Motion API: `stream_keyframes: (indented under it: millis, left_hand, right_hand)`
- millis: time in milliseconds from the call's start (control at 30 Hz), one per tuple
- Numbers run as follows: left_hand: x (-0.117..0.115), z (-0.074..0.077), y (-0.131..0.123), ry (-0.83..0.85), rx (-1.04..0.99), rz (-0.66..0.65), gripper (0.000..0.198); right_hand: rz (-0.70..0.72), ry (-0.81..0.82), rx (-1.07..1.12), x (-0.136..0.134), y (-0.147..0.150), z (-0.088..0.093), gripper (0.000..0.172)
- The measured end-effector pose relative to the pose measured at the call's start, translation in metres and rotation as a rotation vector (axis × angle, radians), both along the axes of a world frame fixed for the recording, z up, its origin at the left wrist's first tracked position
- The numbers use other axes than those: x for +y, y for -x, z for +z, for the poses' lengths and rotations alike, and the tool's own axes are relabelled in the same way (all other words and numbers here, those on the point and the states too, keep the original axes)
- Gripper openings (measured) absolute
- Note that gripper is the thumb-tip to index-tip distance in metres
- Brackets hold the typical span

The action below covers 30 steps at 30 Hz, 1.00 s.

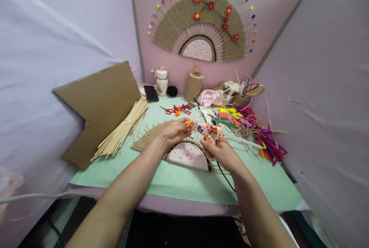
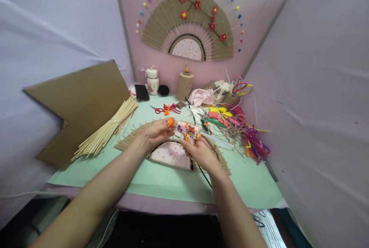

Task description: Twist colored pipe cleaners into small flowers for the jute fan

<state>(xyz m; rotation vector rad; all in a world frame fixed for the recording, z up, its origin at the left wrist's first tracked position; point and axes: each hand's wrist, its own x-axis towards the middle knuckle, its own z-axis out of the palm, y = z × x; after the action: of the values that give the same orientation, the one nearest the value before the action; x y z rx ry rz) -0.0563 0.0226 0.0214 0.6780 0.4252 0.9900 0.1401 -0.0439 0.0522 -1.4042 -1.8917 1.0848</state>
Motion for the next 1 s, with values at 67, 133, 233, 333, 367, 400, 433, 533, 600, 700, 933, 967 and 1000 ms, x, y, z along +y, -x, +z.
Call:
stream_keyframes:
  millis: [67,133,233,333,367,400,433,533,600,700,933,967,1000]
  left_hand:
    - [-0.0003,0.0002,-0.0001,-0.002,-0.001,0.0,0.025]
    - [-0.0006,0.001,-0.0003,-0.002,0.0,0.003,0.025]
    - [-0.0014,0.0031,-0.001,0.011,0.007,0.012,0.025]
    - [-0.0017,0.0041,-0.0013,0.025,0.013,0.023,0.025]
    - [-0.0016,0.0039,-0.0012,0.024,0.013,0.024,0.025]
    - [-0.0014,0.0035,-0.0011,0.022,0.011,0.024,0.025]
    - [-0.0013,0.0031,-0.0009,0.018,0.009,0.02,0.025]
    - [-0.0012,0.0028,-0.0005,0.008,0.007,0.005,0.026]
    - [-0.0014,0.0037,-0.0005,0.009,0.009,0.002,0.026]
    - [-0.0017,0.0049,-0.0004,0.004,0.003,-0.001,0.026]
    - [-0.0007,0.003,0.0003,0.014,-0.021,-0.022,0.028]
    - [-0.0007,0.0029,0.0002,0.016,-0.022,-0.02,0.029]
    - [-0.0008,0.0029,0.0002,0.018,-0.023,-0.018,0.029]
  right_hand:
    - [0.002,-0.009,-0.006,-0.0003,-0.0001,0.0007,0.046]
    - [-0.002,-0.019,-0.014,-0.0006,0.0001,0.0018,0.047]
    - [-0.007,-0.026,-0.025,-0.0007,0.0002,0.0021,0.047]
    - [-0.004,-0.022,-0.024,-0.0002,-0.0004,-0.0003,0.046]
    - [0.0,-0.02,-0.021,-0.0001,-0.0007,-0.0013,0.046]
    - [0.004,-0.018,-0.017,0.0,-0.0009,-0.0021,0.046]
    - [0.007,-0.017,-0.012,0.0,-0.001,-0.0025,0.046]
    - [0.012,-0.014,-0.004,-0.0005,-0.0005,-0.0013,0.046]
    - [0.01,-0.017,-0.01,-0.0011,0.0003,0.001,0.046]
    - [0.011,-0.027,-0.027,-0.0014,0.0008,0.0027,0.046]
    - [-0.017,-0.01,0.009,0.0018,-0.0023,-0.0055,0.047]
    - [-0.02,-0.009,0.011,0.0019,-0.0026,-0.006,0.047]
    - [-0.027,-0.011,0.012,0.0019,-0.0027,-0.0063,0.047]
